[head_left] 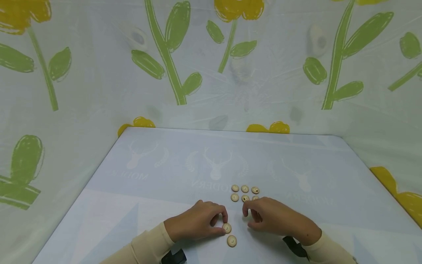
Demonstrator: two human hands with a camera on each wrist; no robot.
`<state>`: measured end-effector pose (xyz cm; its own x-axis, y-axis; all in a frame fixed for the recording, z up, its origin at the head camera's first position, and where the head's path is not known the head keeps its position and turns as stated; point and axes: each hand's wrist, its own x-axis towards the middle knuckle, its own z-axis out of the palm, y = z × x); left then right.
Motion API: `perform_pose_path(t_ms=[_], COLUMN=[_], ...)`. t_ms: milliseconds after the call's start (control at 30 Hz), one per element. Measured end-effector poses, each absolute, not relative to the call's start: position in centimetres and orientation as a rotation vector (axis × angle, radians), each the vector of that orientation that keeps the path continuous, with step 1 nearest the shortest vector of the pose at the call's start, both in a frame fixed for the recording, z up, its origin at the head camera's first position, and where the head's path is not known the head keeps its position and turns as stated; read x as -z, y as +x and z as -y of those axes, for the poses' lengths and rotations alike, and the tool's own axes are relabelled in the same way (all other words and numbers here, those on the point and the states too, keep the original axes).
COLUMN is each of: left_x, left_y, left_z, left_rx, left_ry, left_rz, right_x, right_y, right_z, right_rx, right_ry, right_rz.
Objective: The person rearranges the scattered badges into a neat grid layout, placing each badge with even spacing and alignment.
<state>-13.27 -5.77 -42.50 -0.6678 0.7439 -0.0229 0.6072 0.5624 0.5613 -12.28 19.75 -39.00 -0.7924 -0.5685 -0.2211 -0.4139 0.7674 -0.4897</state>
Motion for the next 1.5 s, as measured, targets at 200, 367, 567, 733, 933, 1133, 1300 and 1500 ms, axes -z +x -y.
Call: perform_pose_path(t_ms=[200, 367, 567, 733, 933, 1133, 1300, 1500], left_x=[42.6, 42.5, 42.5, 42.5, 42.5, 42.4, 42.4, 42.4], left_y=[-13.3, -13.2, -13.2, -13.2, -13.3, -13.3, -13.2, -13.2], left_z=[5.8, 5.7, 5.9, 5.9, 5.8, 5.8, 5.9, 5.9], left_rx=[-0.831, -0.798, -0.728, -0.71, -0.726, -0.737, -0.738, -0.743], left_ry=[1.087, 1.082, 1.163, 1.174, 1.158, 1.147, 1.146, 1.15], left_rz=[-2.52, -2.547, -2.578, -2.581, -2.565, -2.552, -2.555, -2.556], right_x=[39.1, 39.2, 39.3, 39.7, 40.0, 40.2, 40.3, 40.3], right_y=[-11.7, -11.0, -10.2, -9.8, -9.7, -9.7, -9.7, -9.7], right_z=[-19.0, -18.3, -17.6, -17.2, -17.0, -17.0, -17.0, -16.9], right_rx=[0.595, 0.632, 0.67, 0.677, 0.669, 0.644, 0.639, 0.638], right_ry=[-0.815, -0.928, -1.038, -1.134, -1.182, -1.238, -1.262, -1.257], right_rz=[-2.591, -2.53, -2.469, -2.46, -2.459, -2.473, -2.481, -2.482])
